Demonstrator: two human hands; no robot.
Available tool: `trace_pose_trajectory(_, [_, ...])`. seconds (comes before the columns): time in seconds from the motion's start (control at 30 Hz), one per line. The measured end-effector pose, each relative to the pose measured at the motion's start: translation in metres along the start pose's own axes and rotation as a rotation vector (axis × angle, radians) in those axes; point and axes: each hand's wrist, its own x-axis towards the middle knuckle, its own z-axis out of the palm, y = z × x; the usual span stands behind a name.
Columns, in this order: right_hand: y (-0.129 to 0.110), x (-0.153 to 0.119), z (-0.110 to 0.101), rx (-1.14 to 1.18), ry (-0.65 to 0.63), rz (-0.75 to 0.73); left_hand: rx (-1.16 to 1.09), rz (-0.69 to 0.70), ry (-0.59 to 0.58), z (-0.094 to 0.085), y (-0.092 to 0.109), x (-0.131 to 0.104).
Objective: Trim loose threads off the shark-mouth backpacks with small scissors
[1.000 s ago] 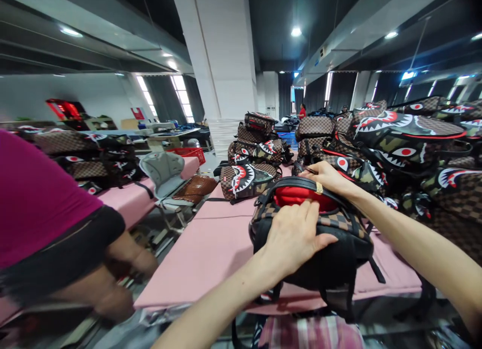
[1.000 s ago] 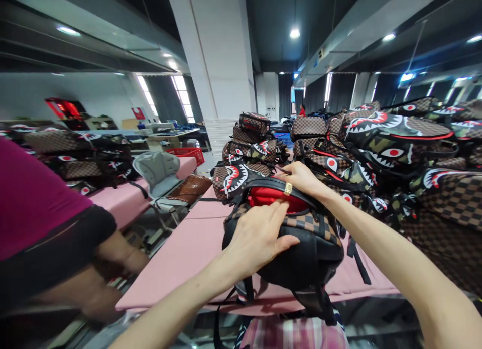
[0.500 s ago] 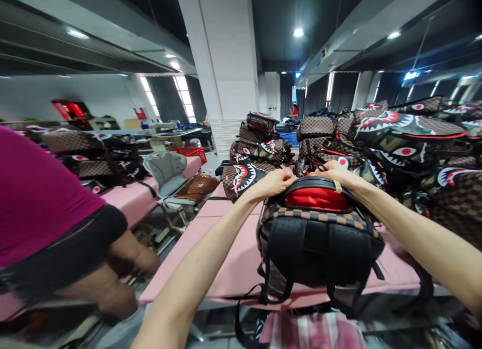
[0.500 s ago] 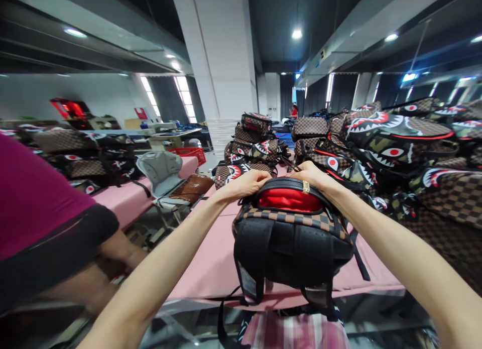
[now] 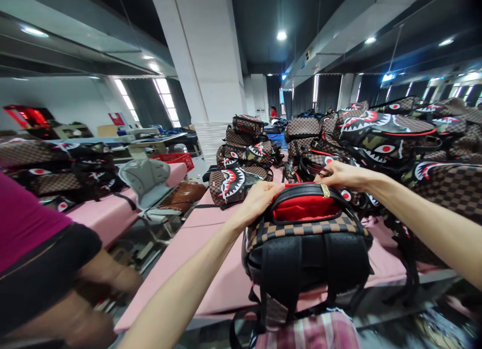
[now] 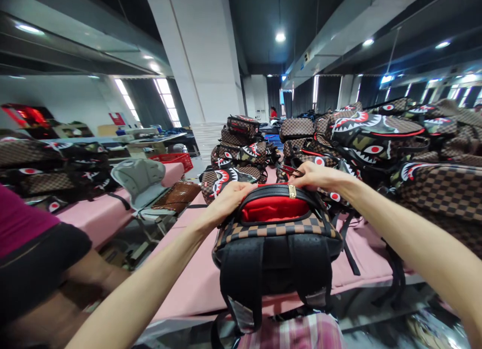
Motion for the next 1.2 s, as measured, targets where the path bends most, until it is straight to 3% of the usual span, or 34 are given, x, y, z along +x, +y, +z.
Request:
trace_pose_trajectory(0.07, [0.012, 0.003, 0.003, 0.130, 0.035, 0.039, 0.043, 0.040, 0.040, 0.001, 0.008, -0.005])
trace_pose_trajectory(0.17, [0.020, 0.011, 0.010, 0.229, 0.070, 0.053, 0.144, 0.210, 0.393, 0.009, 0.027, -0.023])
trace_pose_trajectory(0.2, [0.021, 0.014, 0.012, 0.239, 0.084, 0.055, 0.185, 0.298, 0.470, 0.013, 0.034, -0.031])
trace_pose_trajectory(0.23, [0.020, 0.016, 0.015, 0.242, 0.103, 0.057, 0.232, 0.381, 0.460, 0.018, 0.042, -0.037])
trace_pose_trajectory(0.27, [0.019, 0.018, 0.017, 0.242, 0.123, 0.058, 0.288, 0.440, 0.351, 0.022, 0.050, -0.041])
trace_pose_trajectory(0.3, [0.018, 0.019, 0.018, 0.240, 0.144, 0.056, 0.346, 0.457, 0.165, 0.026, 0.056, -0.043])
trace_pose_trajectory(0.4, [0.016, 0.019, 0.022, 0.212, 0.157, 0.058, 0.419, 0.279, -0.466, 0.029, 0.068, -0.035])
trace_pose_trajectory(0.47, [0.016, 0.018, 0.024, 0.178, 0.146, 0.062, 0.309, 0.161, -0.785, 0.025, 0.069, -0.023])
trace_pose_trajectory(0.5, [0.016, 0.018, 0.024, 0.162, 0.142, 0.060, 0.219, 0.143, -0.895, 0.023, 0.068, -0.018])
trace_pose_trajectory(0.57, [0.016, 0.017, 0.026, 0.148, 0.129, 0.043, 0.053, 0.156, -0.989, 0.021, 0.064, -0.009])
trace_pose_trajectory(0.67, [0.014, 0.017, 0.029, 0.157, 0.107, 0.021, 0.029, 0.102, -1.006, 0.025, 0.062, -0.003])
trace_pose_trajectory(0.73, [0.014, 0.017, 0.030, 0.161, 0.120, 0.019, 0.147, -0.012, -1.033, 0.029, 0.064, -0.001])
trace_pose_trajectory(0.8, [0.015, 0.016, 0.028, 0.141, 0.145, 0.014, 0.316, -0.064, -0.981, 0.030, 0.069, -0.002])
trace_pose_trajectory(0.97, [0.026, 0.011, 0.018, 0.107, 0.201, 0.054, 0.629, 0.179, -0.486, 0.020, 0.073, -0.021])
trace_pose_trajectory(1.03, [0.028, 0.013, 0.018, 0.116, 0.219, 0.086, 0.682, 0.216, -0.372, 0.016, 0.068, -0.031])
trace_pose_trajectory(1.1, [0.025, 0.019, 0.021, 0.139, 0.217, 0.093, 0.638, 0.185, -0.384, 0.015, 0.060, -0.036])
trace_pose_trajectory(1.2, [0.021, 0.028, 0.024, 0.238, 0.220, 0.020, 0.377, 0.092, -0.476, 0.013, 0.048, -0.030])
